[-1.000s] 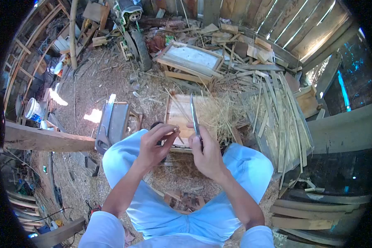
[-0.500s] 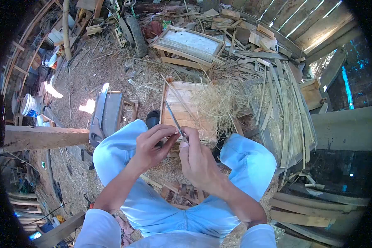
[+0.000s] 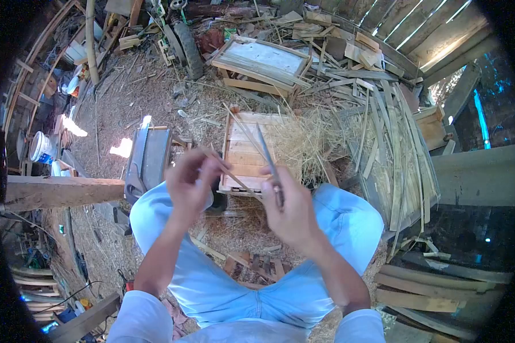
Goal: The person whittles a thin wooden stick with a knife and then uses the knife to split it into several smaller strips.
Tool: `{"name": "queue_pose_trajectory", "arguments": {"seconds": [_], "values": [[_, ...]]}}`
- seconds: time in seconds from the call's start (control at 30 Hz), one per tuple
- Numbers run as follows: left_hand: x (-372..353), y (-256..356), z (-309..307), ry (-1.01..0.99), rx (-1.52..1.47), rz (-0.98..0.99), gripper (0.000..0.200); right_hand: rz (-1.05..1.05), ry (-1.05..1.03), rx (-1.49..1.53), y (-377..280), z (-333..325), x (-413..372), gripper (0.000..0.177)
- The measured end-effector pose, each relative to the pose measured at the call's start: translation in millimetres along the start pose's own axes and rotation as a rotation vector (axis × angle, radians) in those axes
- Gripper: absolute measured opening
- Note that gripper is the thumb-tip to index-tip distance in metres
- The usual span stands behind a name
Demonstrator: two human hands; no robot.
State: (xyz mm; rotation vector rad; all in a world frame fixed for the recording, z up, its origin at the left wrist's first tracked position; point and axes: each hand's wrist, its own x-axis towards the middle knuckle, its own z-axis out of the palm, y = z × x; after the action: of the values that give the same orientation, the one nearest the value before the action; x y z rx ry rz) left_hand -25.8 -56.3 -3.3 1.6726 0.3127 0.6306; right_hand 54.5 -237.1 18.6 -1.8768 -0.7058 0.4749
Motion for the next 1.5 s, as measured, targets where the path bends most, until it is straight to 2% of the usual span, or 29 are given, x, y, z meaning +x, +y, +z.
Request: {"name": "queue_pose_trajectory", "arguments": {"seconds": [0.03,0.07,0.17,0.23,0.33,0.4,0.43,0.57,0.6,0.67,0.7,0.77,0.83,0.9,0.93,1.0,1.13,1.2,1.37,1.43,1.5], "values": [[10.7,2.5,-6.0,0.110,-0.139,-0.058,0.011,-0.076,0.070,-0.097,8.4,-5.2,5.2,0.022],[23.0,3.9,-13.7,0.221,-0.278,-0.114,0.012,0.012,0.068,-0.109,14.0,-12.3,8.4,0.022],[55.9,-11.5,-48.1,0.331,-0.273,-0.116,0.015,0.107,-0.037,-0.028,26.0,-28.6,13.9,0.022],[67.7,-19.6,-58.7,0.405,-0.435,-0.118,0.017,0.090,-0.055,0.032,30.0,-30.7,14.7,0.022],[70.5,-21.6,-61.4,0.409,-0.457,-0.129,0.015,0.098,-0.032,-0.009,30.5,-31.7,14.0,0.021],[70.5,-19.3,-60.1,0.428,-0.451,-0.147,0.015,-0.054,0.036,-0.075,39.2,-28.8,14.0,0.021],[71.1,-21.0,-61.1,0.437,-0.466,-0.137,0.016,-0.054,0.042,-0.077,39.1,-30.0,13.1,0.021],[72.1,-26.0,-64.3,0.430,-0.500,-0.146,0.017,0.117,-0.026,-0.064,28.9,-36.5,12.2,0.020],[72.2,-27.6,-61.1,0.429,-0.500,-0.142,0.017,0.188,-0.047,-0.039,26.8,-37.5,12.5,0.019],[71.5,-33.1,-46.5,0.603,-0.026,-0.024,0.023,0.184,0.006,-0.032,30.6,-35.7,12.3,0.019],[69.1,-29.3,-40.2,0.601,-0.028,-0.021,0.023,0.183,0.055,-0.025,33.5,-34.5,12.0,0.019],[60.5,-13.6,-26.7,0.442,0.700,0.528,0.034,0.156,0.089,-0.030,39.4,-32.8,13.1,0.020],[49.3,7.4,-3.2,0.020,0.753,0.654,0.032,0.127,0.129,-0.039,39.3,-33.1,14.5,0.021],[34.4,-2.7,22.3,-0.131,0.767,0.764,0.030,0.171,0.140,-0.048,34.0,-31.1,13.2,0.024],[32.2,-8.0,24.8,-0.130,0.763,0.760,0.030,0.176,0.138,-0.052,30.1,-30.0,11.6,0.024],[29.6,-14.3,27.4,-0.263,0.705,0.789,0.034,0.211,0.109,0.194,21.0,-28.2,9.4,0.022],[26.7,-10.8,33.4,-0.273,0.667,0.764,0.039,0.122,0.122,0.187,16.1,-26.3,4.1,0.022],[24.7,-6.2,39.8,-0.220,0.553,0.838,0.045,0.113,0.106,0.276,13.9,-24.3,1.5,0.024],[12.8,-0.9,36.3,-0.290,0.510,0.759,0.037,0.130,0.083,0.315,2.6,-25.3,-3.6,0.026],[9.6,1.6,38.9,-0.215,0.400,0.685,0.034,0.133,0.070,0.309,-2.2,-27.5,-4.2,0.026],[5.9,8.6,39.8,-0.249,0.340,0.613,0.029,-0.080,0.198,0.206,-5.7,-24.5,-2.4,0.023]]}}
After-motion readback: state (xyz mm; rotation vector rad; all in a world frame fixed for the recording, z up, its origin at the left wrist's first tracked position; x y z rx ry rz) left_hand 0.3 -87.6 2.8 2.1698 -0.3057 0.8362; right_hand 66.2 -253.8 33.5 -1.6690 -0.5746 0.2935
